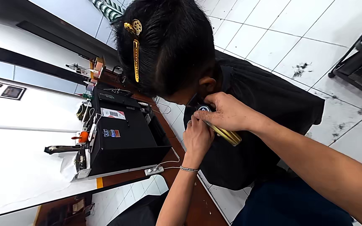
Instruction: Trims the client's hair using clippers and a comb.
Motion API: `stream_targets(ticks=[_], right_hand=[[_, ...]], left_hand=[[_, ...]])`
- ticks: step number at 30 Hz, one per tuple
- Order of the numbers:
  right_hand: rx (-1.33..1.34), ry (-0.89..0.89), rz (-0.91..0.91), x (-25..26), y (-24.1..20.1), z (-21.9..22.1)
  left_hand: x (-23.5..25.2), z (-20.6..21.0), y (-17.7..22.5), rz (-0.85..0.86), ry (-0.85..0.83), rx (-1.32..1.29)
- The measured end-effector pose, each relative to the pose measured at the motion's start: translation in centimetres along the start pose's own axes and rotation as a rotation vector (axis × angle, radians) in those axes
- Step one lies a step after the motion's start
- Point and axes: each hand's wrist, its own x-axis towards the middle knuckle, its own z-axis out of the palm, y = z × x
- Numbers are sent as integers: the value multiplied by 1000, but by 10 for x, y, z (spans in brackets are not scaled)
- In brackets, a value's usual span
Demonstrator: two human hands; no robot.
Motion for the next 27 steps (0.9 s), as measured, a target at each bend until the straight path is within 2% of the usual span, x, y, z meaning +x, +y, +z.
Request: stream_targets(ticks=[9,14,17,21,27], right_hand=[[204,49,-17,6,3,-6],[123,133,-110,4,2,-6],[84,50,-76,4,4,-7],[191,18,-24,5,4,-8],[78,119,-93,5,4,-5]], left_hand=[[-1,0,-1,14,-19,45],[0,1,-2,18,-21,42],[-1,4,-3,28,25,43],[-2,2,-2,19,4,61],[-2,1,-2,18,0,63]])
